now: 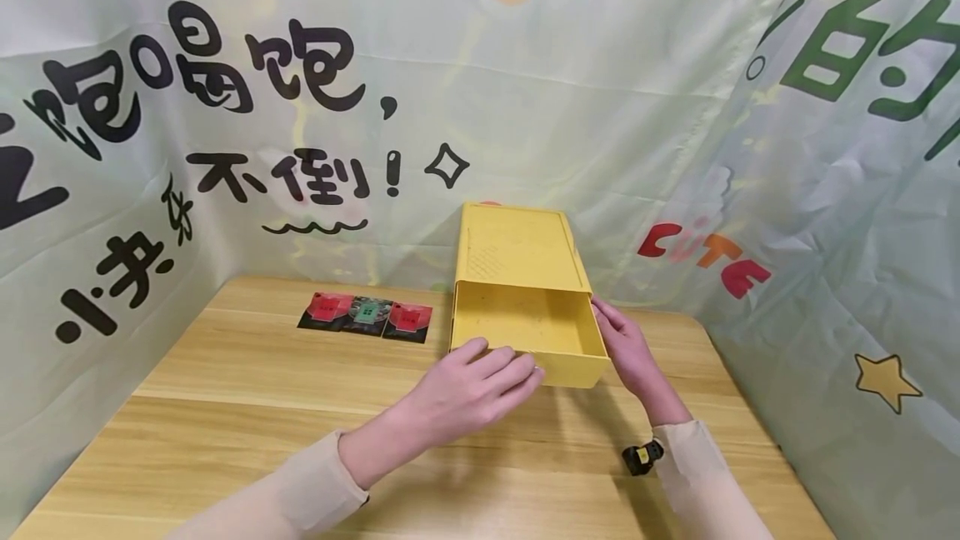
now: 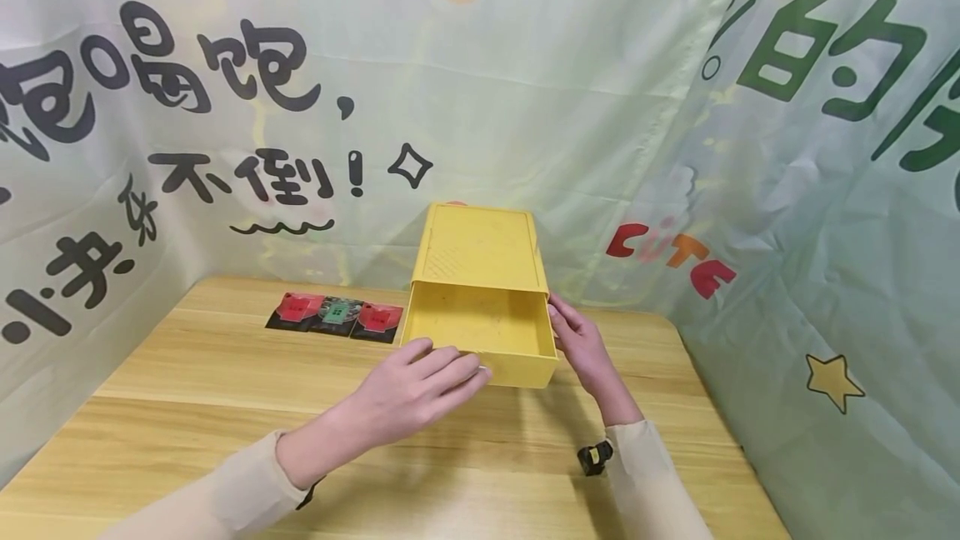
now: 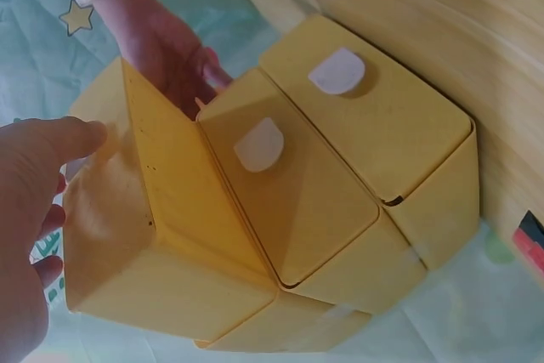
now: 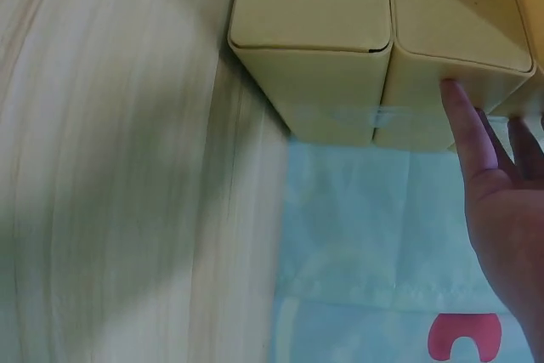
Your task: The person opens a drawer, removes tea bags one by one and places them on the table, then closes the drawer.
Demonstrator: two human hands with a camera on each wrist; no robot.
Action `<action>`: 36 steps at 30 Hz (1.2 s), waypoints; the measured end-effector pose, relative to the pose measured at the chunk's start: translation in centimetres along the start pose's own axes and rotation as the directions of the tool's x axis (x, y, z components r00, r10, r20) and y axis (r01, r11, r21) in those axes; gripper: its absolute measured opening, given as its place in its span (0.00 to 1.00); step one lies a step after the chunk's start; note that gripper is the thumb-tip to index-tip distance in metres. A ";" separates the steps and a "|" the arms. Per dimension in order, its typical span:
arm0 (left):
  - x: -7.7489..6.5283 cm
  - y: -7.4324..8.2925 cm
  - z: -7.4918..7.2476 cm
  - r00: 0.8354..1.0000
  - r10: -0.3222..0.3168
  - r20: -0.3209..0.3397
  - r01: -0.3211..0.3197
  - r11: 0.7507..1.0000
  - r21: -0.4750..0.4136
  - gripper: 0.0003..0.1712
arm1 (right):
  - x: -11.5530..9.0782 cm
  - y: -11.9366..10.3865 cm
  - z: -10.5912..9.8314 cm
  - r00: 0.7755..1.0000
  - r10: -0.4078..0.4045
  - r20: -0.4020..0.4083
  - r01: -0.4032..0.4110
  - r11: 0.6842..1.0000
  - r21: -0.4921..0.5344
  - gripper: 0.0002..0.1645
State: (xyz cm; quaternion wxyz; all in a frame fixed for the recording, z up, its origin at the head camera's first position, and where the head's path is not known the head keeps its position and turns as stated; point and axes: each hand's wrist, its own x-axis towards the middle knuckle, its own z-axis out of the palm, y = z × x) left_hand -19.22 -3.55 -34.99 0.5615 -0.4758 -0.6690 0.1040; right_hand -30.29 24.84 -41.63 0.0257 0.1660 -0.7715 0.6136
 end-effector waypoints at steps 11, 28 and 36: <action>0.1 0.1 -0.4 0.999 0.023 0.040 -0.025 0.999 0.038 0.13 | 0.2 -0.3 -0.2 0.997 0.059 0.053 -0.070 0.969 0.239 0.31; 0.2 0.4 -0.2 0.999 -0.006 0.033 0.004 0.999 0.037 0.13 | 0.5 -0.3 0.9 0.984 0.162 0.074 -0.174 0.967 0.185 0.37; 0.3 0.3 -0.4 0.999 -0.027 0.020 0.026 0.999 0.034 0.13 | 0.3 -0.6 0.9 0.982 0.148 0.113 -0.169 0.964 0.204 0.38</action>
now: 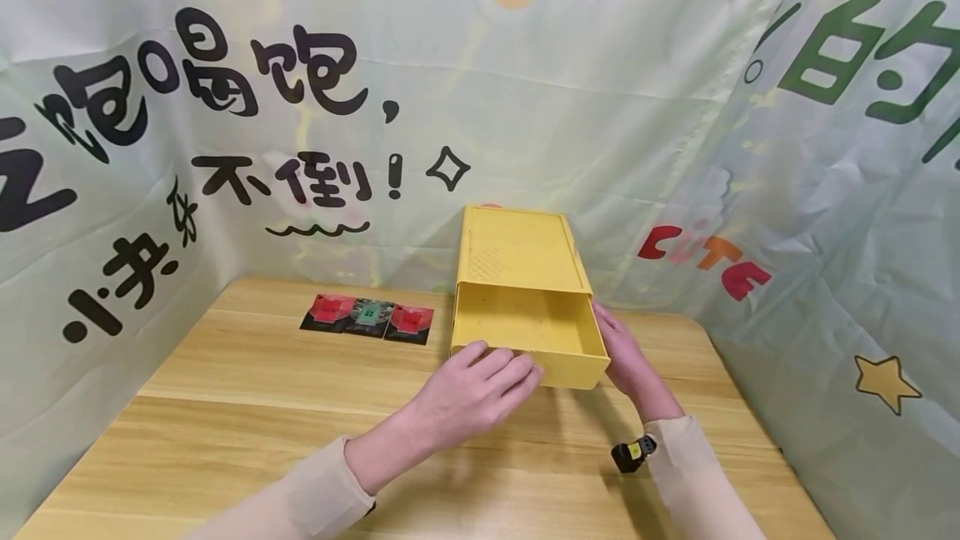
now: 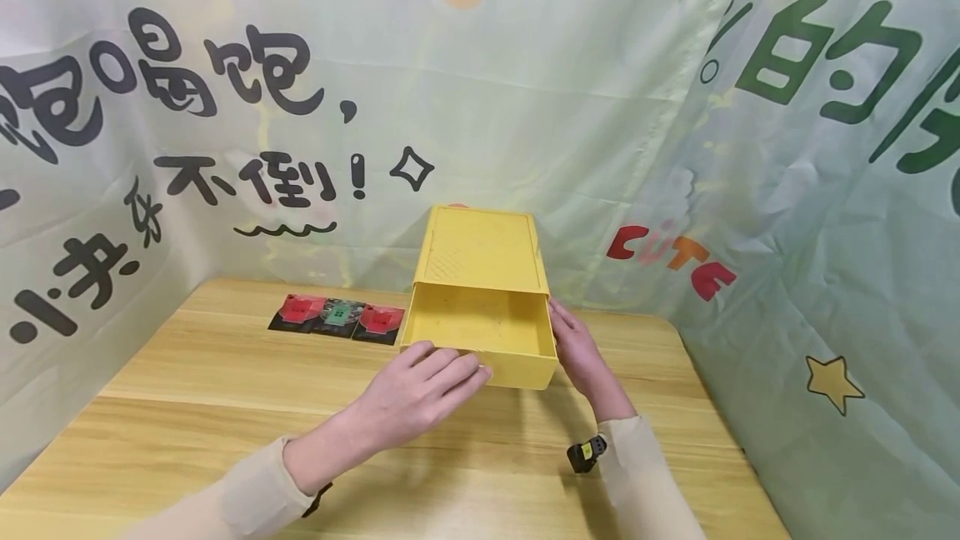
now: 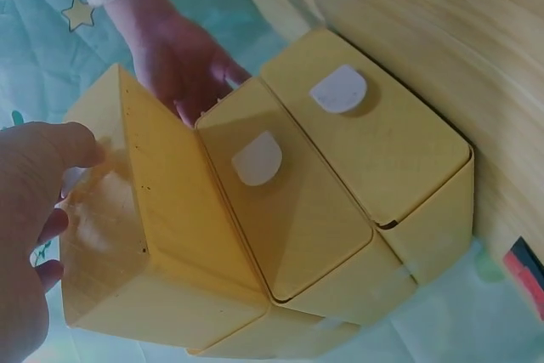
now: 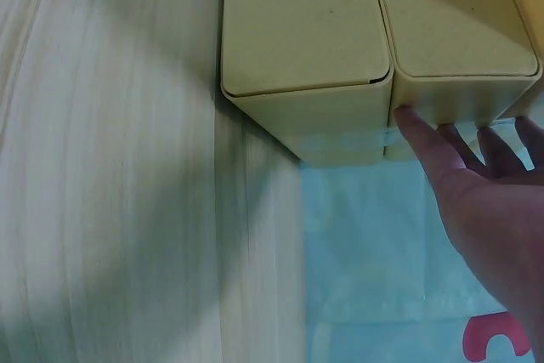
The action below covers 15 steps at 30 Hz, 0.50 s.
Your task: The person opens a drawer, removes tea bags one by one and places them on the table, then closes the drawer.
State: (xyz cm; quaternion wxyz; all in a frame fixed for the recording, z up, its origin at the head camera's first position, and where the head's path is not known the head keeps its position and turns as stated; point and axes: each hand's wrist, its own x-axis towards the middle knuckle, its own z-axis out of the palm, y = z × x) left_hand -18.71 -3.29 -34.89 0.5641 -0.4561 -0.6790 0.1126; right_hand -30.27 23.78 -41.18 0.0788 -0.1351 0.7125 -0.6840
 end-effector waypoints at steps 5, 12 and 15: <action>0.0 0.0 0.1 1.000 -0.022 -0.013 0.022 1.000 -0.010 0.12 | -0.1 0.0 0.0 1.000 0.000 0.009 0.000 1.000 0.002 0.38; -0.1 0.2 0.3 0.999 -0.043 -0.016 0.042 0.999 -0.024 0.13 | -0.1 0.3 -0.1 1.000 -0.008 0.003 0.008 1.000 0.010 0.36; -0.1 0.3 0.4 0.999 -0.051 -0.007 0.051 0.998 -0.033 0.13 | 0.0 0.5 -0.1 1.000 -0.018 -0.003 0.018 1.000 0.004 0.36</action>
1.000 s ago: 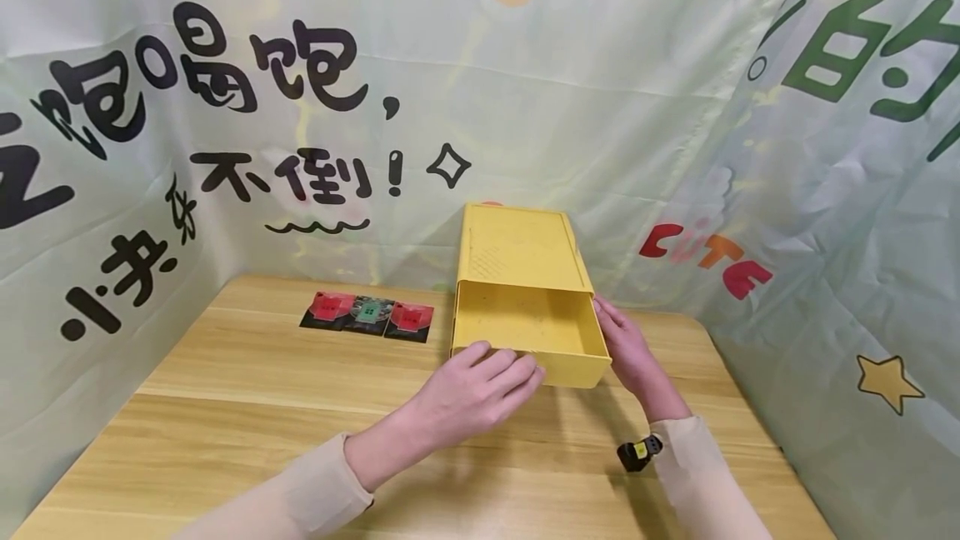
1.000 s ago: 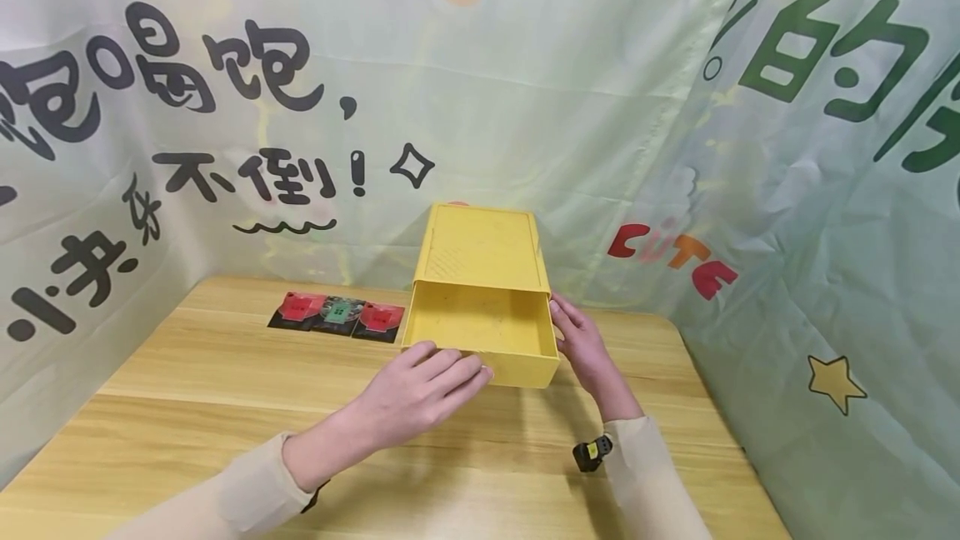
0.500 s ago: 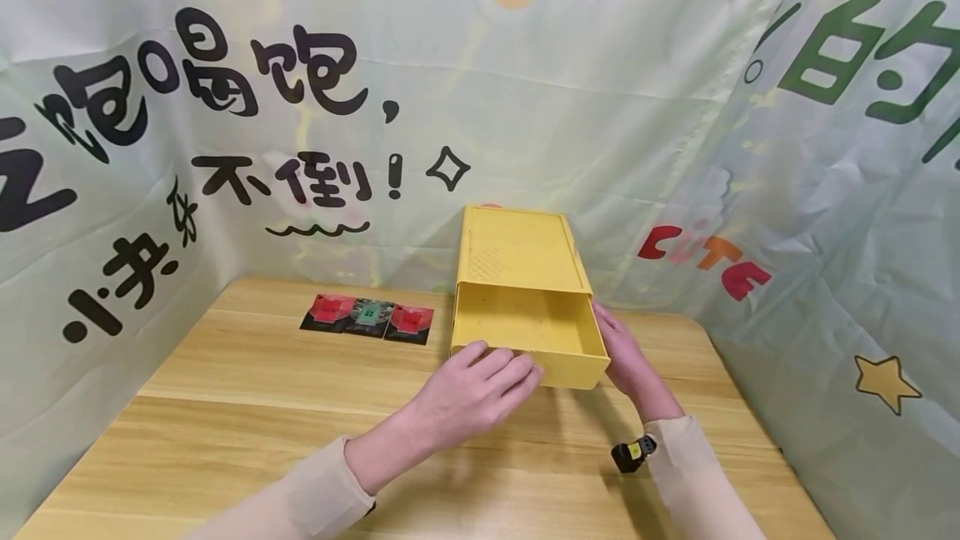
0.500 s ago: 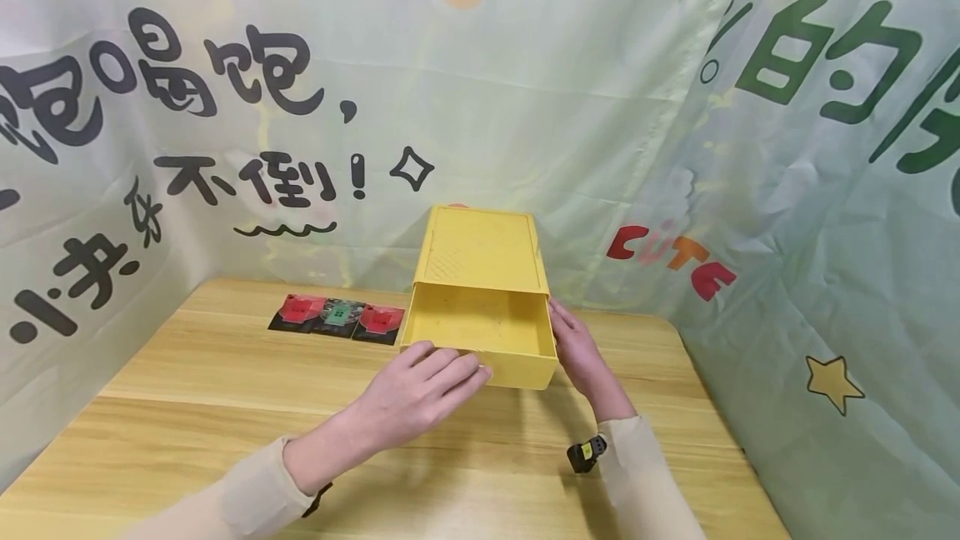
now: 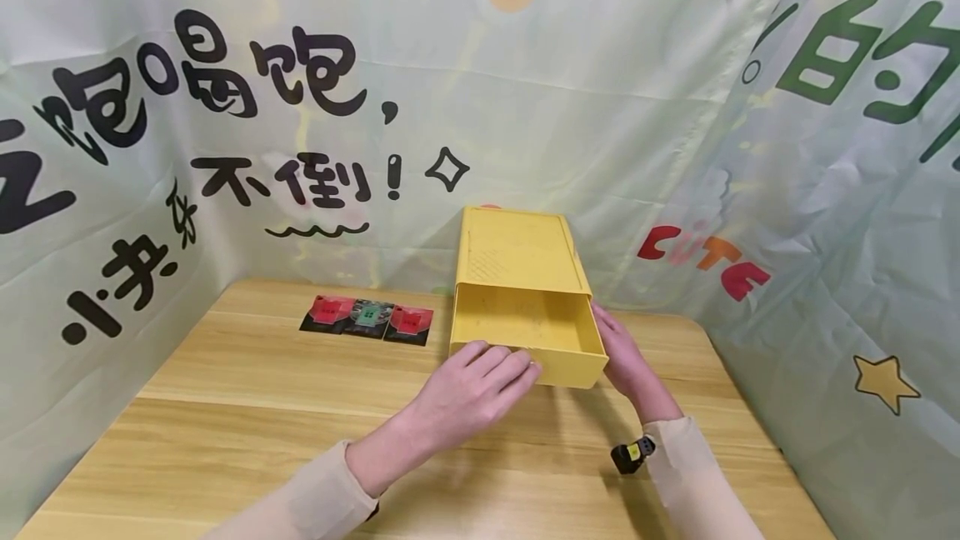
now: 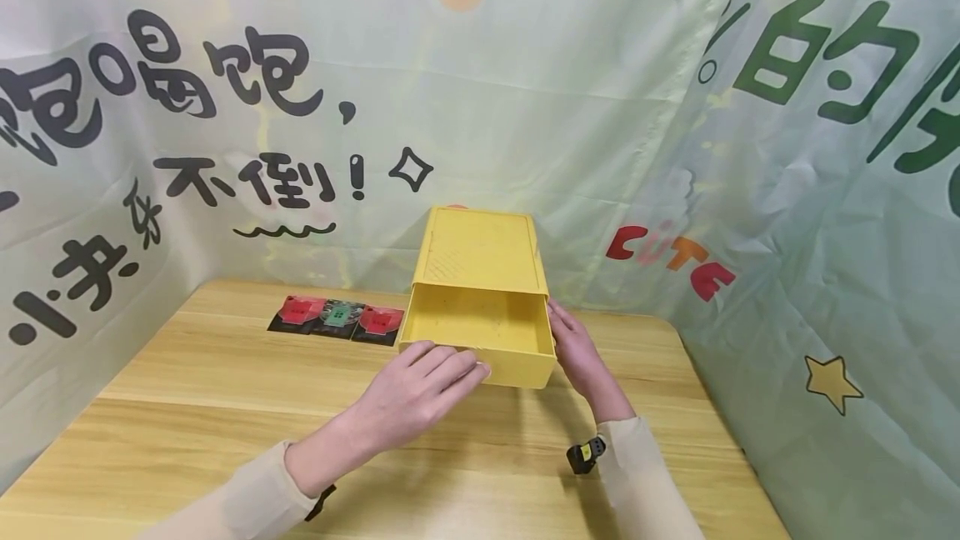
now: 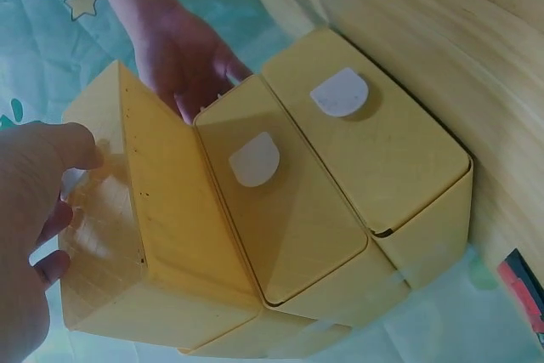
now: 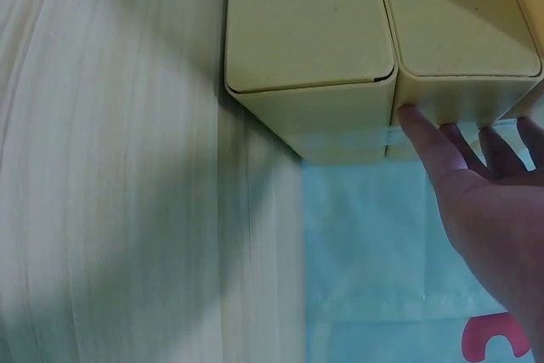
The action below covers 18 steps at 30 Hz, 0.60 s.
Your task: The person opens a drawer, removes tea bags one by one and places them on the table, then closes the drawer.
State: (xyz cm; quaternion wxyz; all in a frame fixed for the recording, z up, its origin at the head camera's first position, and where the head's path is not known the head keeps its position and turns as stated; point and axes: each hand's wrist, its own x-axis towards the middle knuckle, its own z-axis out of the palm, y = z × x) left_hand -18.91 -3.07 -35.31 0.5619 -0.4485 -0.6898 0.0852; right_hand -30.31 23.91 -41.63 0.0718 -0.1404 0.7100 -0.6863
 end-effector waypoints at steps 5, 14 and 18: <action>0.0 0.1 0.2 1.000 -0.014 0.017 0.014 1.000 -0.014 0.14 | 0.1 0.2 -0.1 1.000 -0.005 0.005 0.005 1.000 -0.006 0.36; -0.1 0.1 0.7 0.999 -0.035 0.029 0.036 0.999 -0.034 0.15 | 0.3 0.3 -0.2 1.000 -0.018 0.018 0.018 1.000 -0.007 0.37; 0.0 -0.1 1.0 0.999 -0.043 0.028 0.044 0.998 -0.036 0.15 | 0.3 0.4 -0.2 1.000 -0.019 0.018 0.019 1.000 -0.005 0.38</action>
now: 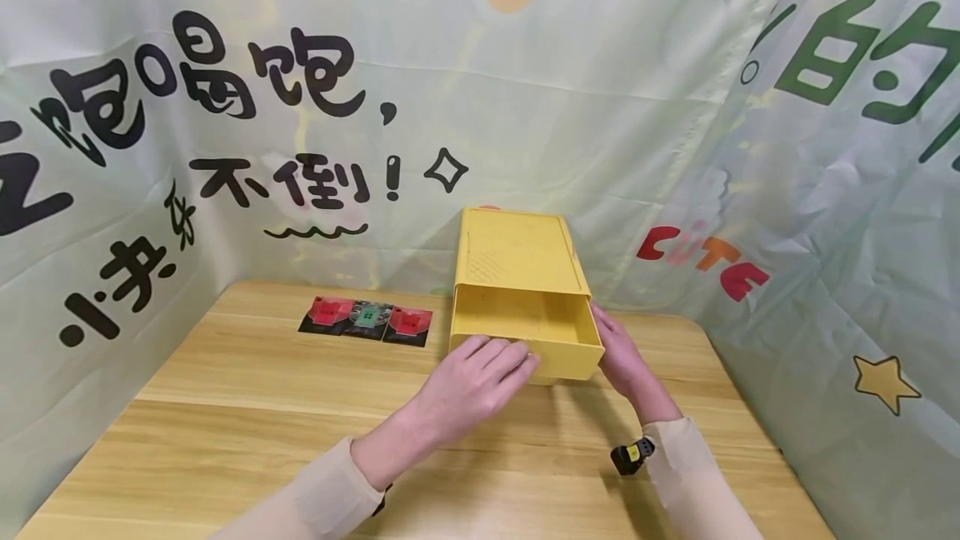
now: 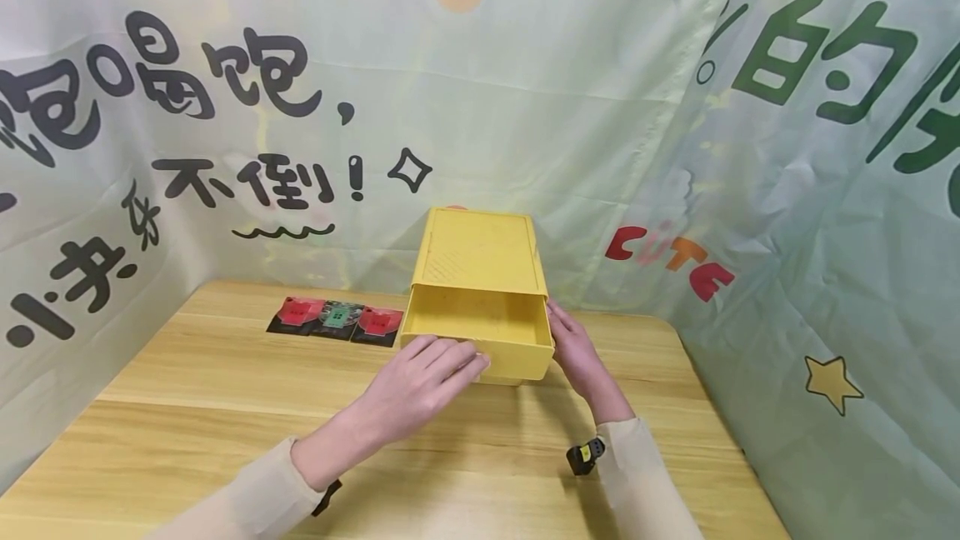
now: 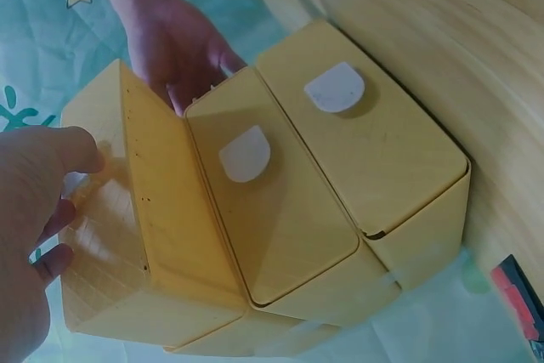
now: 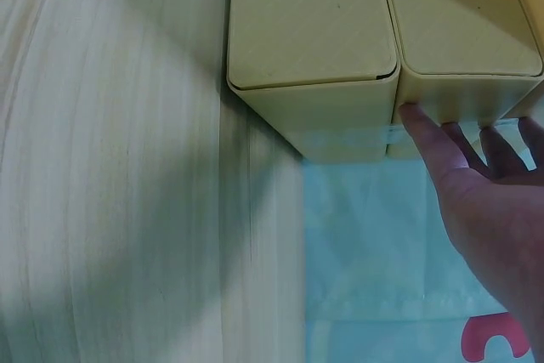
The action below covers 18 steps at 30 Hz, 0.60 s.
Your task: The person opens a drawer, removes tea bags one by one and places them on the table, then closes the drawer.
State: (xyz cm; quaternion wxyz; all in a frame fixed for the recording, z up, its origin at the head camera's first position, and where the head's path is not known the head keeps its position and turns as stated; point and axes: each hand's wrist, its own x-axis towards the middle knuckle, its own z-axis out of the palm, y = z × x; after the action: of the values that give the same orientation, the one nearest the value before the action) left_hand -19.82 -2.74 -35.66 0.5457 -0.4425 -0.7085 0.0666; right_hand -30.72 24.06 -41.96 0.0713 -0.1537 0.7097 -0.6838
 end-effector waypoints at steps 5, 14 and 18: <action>0.0 -0.2 0.4 1.000 -0.009 -0.008 0.009 1.000 0.009 0.15 | 0.1 0.1 0.1 1.000 -0.005 0.003 0.005 1.000 0.004 0.37; -1.1 0.1 2.5 0.996 -0.048 0.071 0.051 0.998 -0.048 0.19 | 0.1 -0.1 0.2 1.000 0.014 0.017 -0.015 0.999 0.052 0.39; -1.3 0.1 2.9 0.989 -0.057 0.135 0.065 0.997 -0.052 0.18 | 0.3 0.1 0.2 1.000 0.017 0.010 -0.018 0.998 0.060 0.39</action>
State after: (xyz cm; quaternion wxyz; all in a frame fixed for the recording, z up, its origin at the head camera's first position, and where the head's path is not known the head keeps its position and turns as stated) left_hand -22.18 -2.49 -37.84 0.4861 -0.4305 -0.7582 0.0593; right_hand -30.93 23.79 -42.05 0.0854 -0.1487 0.6898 -0.7034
